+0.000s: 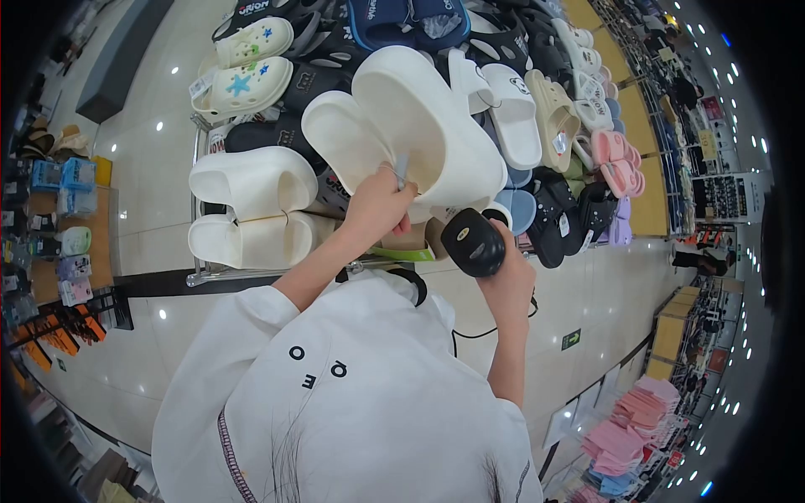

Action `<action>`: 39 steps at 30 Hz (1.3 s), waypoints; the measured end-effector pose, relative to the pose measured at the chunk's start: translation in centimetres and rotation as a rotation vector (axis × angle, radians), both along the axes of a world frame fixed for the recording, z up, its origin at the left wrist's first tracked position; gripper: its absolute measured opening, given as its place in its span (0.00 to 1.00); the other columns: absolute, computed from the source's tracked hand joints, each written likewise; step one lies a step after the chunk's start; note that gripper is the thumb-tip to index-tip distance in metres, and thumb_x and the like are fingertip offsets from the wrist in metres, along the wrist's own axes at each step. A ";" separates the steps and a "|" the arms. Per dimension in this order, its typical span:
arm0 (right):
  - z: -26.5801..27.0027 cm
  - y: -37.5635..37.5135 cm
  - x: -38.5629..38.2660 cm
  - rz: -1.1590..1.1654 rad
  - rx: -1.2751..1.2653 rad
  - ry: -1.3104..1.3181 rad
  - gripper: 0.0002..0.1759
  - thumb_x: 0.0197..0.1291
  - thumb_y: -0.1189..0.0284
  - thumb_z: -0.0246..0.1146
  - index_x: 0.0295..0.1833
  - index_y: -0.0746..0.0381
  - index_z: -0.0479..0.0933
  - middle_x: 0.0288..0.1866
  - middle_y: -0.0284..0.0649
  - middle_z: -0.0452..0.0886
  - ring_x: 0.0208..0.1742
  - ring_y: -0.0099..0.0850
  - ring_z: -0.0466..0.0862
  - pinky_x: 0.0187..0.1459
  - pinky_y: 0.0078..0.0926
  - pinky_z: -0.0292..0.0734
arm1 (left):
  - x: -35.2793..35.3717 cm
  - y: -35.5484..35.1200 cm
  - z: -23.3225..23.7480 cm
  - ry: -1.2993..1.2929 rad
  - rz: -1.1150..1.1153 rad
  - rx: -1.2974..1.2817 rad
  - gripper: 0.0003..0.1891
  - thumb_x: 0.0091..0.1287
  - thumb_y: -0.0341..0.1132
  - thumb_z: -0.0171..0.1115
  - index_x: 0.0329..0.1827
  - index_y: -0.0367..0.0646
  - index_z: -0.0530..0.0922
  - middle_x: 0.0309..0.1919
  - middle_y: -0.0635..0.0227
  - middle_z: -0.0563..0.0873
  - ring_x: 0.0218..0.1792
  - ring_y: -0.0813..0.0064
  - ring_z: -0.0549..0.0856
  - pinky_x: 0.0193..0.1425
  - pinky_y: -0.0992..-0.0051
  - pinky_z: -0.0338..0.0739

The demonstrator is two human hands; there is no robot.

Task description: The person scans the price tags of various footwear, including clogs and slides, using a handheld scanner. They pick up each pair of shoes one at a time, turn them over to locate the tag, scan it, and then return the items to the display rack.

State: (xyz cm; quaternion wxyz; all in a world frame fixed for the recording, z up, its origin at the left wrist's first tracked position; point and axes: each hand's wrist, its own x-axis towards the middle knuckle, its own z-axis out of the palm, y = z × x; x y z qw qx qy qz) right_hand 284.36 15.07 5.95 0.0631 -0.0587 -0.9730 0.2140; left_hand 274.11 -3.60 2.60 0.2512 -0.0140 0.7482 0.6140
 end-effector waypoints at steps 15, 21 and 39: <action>-2.6 1.9 3.8 -0.078 -0.435 0.129 0.36 0.34 0.83 0.67 0.56 0.59 0.68 0.47 0.45 0.78 0.48 0.38 0.79 0.48 0.27 0.71 | -0.4 -1.3 1.0 0.106 0.102 0.155 0.07 0.55 0.29 0.49 0.27 0.31 0.69 0.09 0.64 0.73 0.09 0.76 0.76 0.12 0.79 0.68; -3.7 3.7 7.6 -0.267 -0.531 0.176 0.35 0.34 0.84 0.66 0.56 0.62 0.68 0.47 0.43 0.78 0.48 0.32 0.78 0.51 0.25 0.70 | -2.2 -2.8 4.6 0.664 -0.172 -0.316 0.07 0.52 0.31 0.54 0.25 0.35 0.71 0.12 0.59 0.75 0.14 0.66 0.78 0.21 0.71 0.73; -6.9 2.6 10.6 -0.490 -0.534 0.212 0.36 0.33 0.86 0.66 0.55 0.63 0.67 0.44 0.45 0.79 0.46 0.33 0.79 0.48 0.26 0.72 | -8.7 -7.7 0.1 1.176 -1.068 -0.906 0.09 0.48 0.26 0.57 0.29 0.53 0.77 0.29 0.73 0.74 0.41 0.74 0.75 0.43 0.71 0.68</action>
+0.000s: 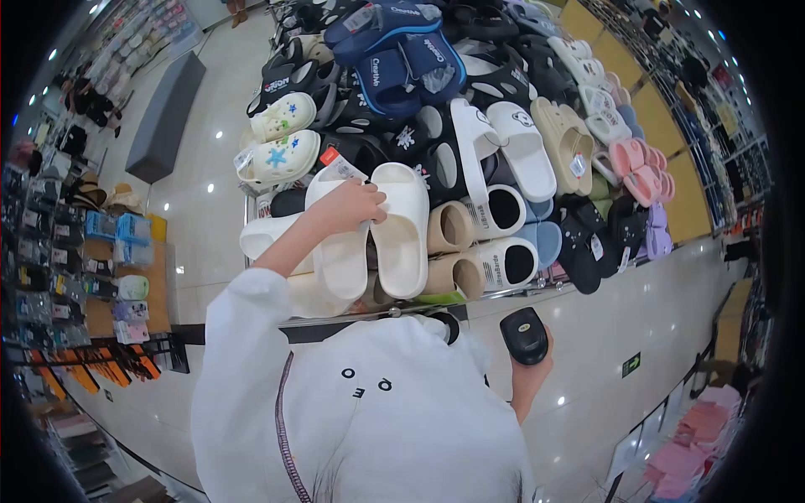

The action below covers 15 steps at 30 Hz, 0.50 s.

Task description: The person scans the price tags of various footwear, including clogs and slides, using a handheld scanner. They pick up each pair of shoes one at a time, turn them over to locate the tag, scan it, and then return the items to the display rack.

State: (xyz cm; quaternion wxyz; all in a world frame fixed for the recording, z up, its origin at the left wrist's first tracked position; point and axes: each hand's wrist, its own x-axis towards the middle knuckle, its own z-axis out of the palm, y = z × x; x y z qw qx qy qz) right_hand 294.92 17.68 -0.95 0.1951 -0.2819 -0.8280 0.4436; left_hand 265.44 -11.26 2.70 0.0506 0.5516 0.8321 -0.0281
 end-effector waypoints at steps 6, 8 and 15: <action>-0.8 -1.3 -0.3 0.033 -0.005 -0.026 0.35 0.35 0.83 0.66 0.56 0.59 0.67 0.42 0.46 0.80 0.44 0.37 0.81 0.45 0.27 0.73 | 2.6 -0.9 -0.8 0.113 0.152 0.273 0.14 0.42 0.24 0.57 0.31 0.52 0.79 0.28 0.70 0.70 0.40 0.69 0.72 0.44 0.69 0.65; -1.0 -2.1 -0.4 0.026 0.004 -0.050 0.35 0.35 0.82 0.67 0.55 0.59 0.68 0.42 0.46 0.80 0.44 0.38 0.81 0.45 0.27 0.74 | 3.4 -1.0 -1.5 0.125 0.159 0.327 0.13 0.42 0.23 0.56 0.31 0.51 0.79 0.28 0.70 0.71 0.40 0.68 0.72 0.44 0.68 0.65; -1.5 -4.2 -0.1 0.011 0.027 -0.062 0.35 0.34 0.77 0.70 0.54 0.57 0.68 0.39 0.45 0.80 0.41 0.40 0.82 0.41 0.27 0.75 | 5.6 0.2 -2.1 0.047 0.237 0.694 0.14 0.41 0.23 0.56 0.33 0.46 0.77 0.30 0.67 0.73 0.39 0.65 0.73 0.45 0.66 0.65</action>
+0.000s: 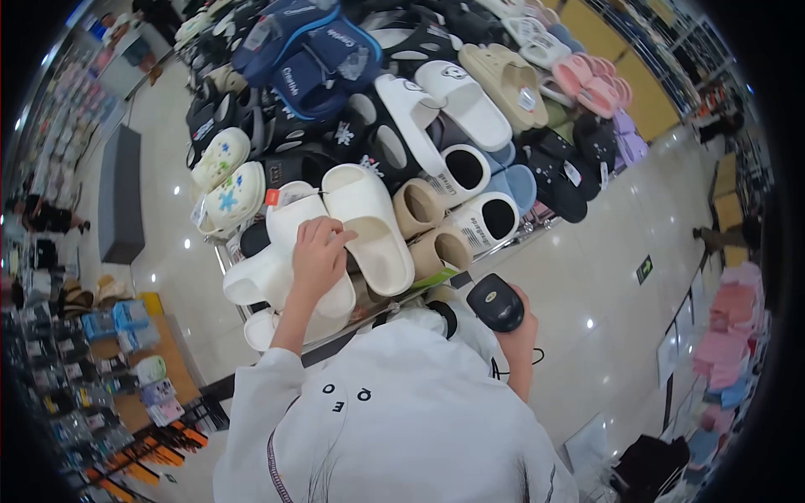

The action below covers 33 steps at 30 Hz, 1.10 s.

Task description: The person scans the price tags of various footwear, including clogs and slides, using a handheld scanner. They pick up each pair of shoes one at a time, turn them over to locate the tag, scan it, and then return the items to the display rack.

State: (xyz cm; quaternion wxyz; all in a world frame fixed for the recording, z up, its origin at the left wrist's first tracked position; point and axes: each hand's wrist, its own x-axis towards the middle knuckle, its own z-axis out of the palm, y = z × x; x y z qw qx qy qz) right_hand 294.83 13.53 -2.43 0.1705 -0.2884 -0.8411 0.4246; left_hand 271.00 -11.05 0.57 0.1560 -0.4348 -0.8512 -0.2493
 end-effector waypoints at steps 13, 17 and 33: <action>-0.8 0.3 1.3 -0.103 -0.114 0.042 0.34 0.34 0.80 0.70 0.54 0.59 0.69 0.41 0.44 0.80 0.43 0.36 0.82 0.44 0.25 0.75 | -0.9 12.8 1.1 -0.202 -0.087 0.299 0.12 0.53 0.27 0.57 0.41 0.39 0.74 0.37 0.58 0.75 0.42 0.60 0.74 0.46 0.69 0.69; -0.8 4.0 0.6 -0.051 -0.169 0.007 0.33 0.35 0.82 0.69 0.53 0.62 0.69 0.42 0.42 0.80 0.44 0.28 0.81 0.46 0.23 0.73 | -4.9 18.4 0.6 -0.387 -0.008 0.332 0.11 0.55 0.30 0.56 0.41 0.37 0.74 0.40 0.55 0.75 0.42 0.57 0.75 0.46 0.66 0.69; 0.1 26.4 0.1 0.123 -0.072 -0.028 0.34 0.34 0.83 0.67 0.55 0.61 0.67 0.41 0.47 0.80 0.46 0.37 0.81 0.47 0.27 0.73 | -15.8 28.1 -7.0 -0.355 0.817 0.481 0.23 0.55 0.44 0.58 0.41 0.27 0.75 0.45 0.41 0.76 0.47 0.46 0.74 0.52 0.60 0.67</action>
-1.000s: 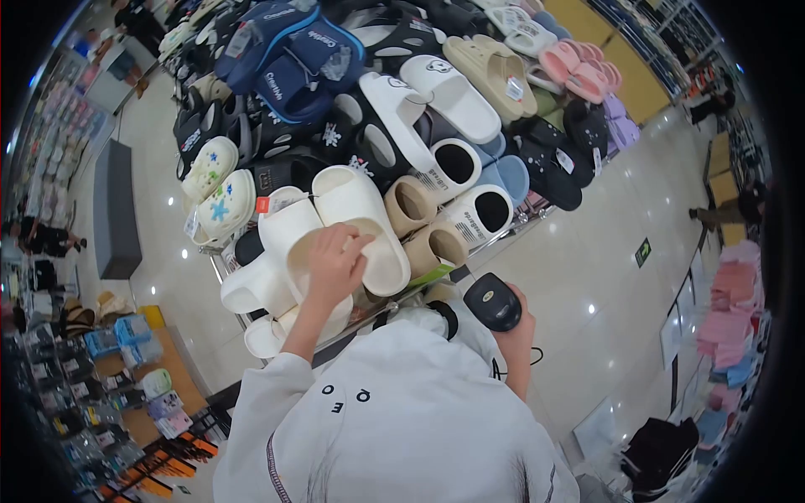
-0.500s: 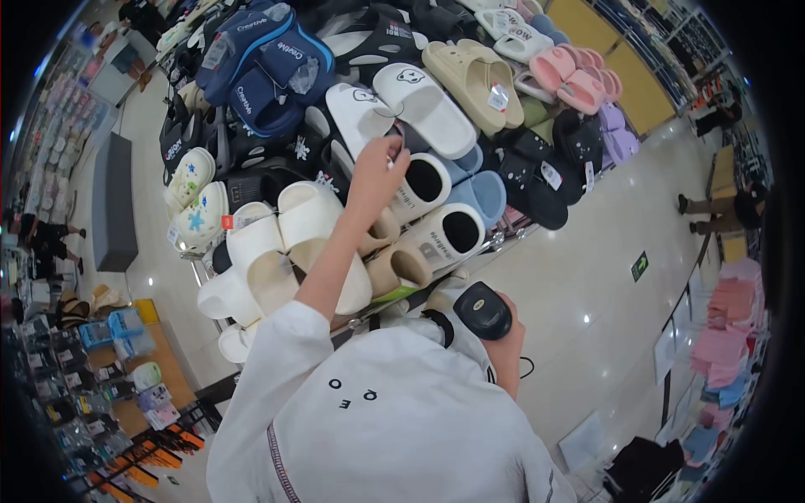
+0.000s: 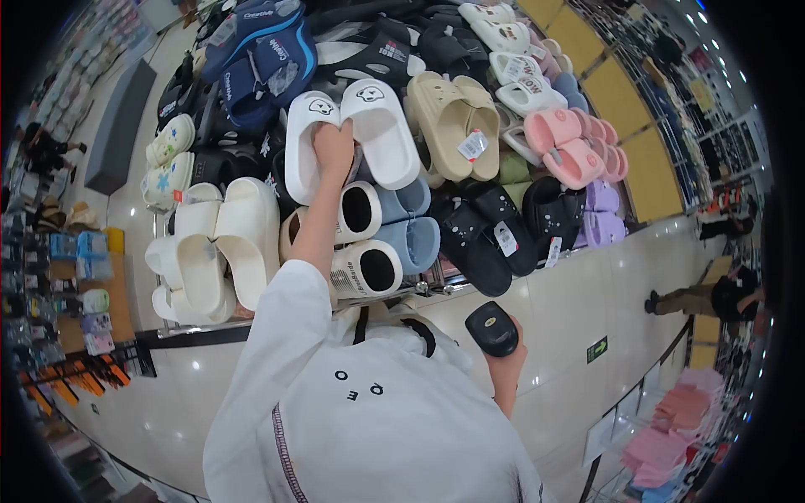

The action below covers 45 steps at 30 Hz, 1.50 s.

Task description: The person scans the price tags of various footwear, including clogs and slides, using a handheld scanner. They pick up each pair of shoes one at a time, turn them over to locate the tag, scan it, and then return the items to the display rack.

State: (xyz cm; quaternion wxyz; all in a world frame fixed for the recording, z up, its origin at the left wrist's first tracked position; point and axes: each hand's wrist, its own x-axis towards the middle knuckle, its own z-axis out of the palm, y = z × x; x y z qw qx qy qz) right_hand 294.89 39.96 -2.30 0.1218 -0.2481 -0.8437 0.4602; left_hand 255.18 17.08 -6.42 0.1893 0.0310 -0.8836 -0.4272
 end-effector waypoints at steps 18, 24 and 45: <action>5.0 -1.2 -8.9 0.244 -0.126 0.364 0.34 0.34 0.79 0.68 0.54 0.66 0.68 0.52 0.44 0.73 0.52 0.32 0.73 0.55 0.26 0.65 | 15.1 -3.2 14.8 -0.571 -0.657 2.280 0.17 0.66 0.40 0.46 0.49 0.35 0.71 0.36 0.64 0.79 0.12 0.88 0.66 0.08 0.90 0.62; 6.7 -3.6 -12.7 0.743 -0.454 0.436 0.24 0.41 0.71 0.67 0.47 0.66 0.74 0.64 0.55 0.60 0.60 0.41 0.68 0.55 0.30 0.67 | 16.9 -3.9 15.6 -0.537 -0.585 2.451 0.17 0.67 0.38 0.41 0.48 0.33 0.69 0.35 0.62 0.80 0.05 0.86 0.61 0.07 0.91 0.59; 13.0 -6.4 -10.8 1.013 0.039 0.247 0.27 0.33 0.76 0.68 0.46 0.66 0.73 0.57 0.34 0.71 0.48 0.35 0.78 0.45 0.27 0.76 | 14.3 -0.3 9.7 -0.285 -0.546 2.207 0.14 0.63 0.43 0.48 0.40 0.42 0.74 0.23 0.72 0.77 0.10 0.84 0.64 0.15 0.86 0.65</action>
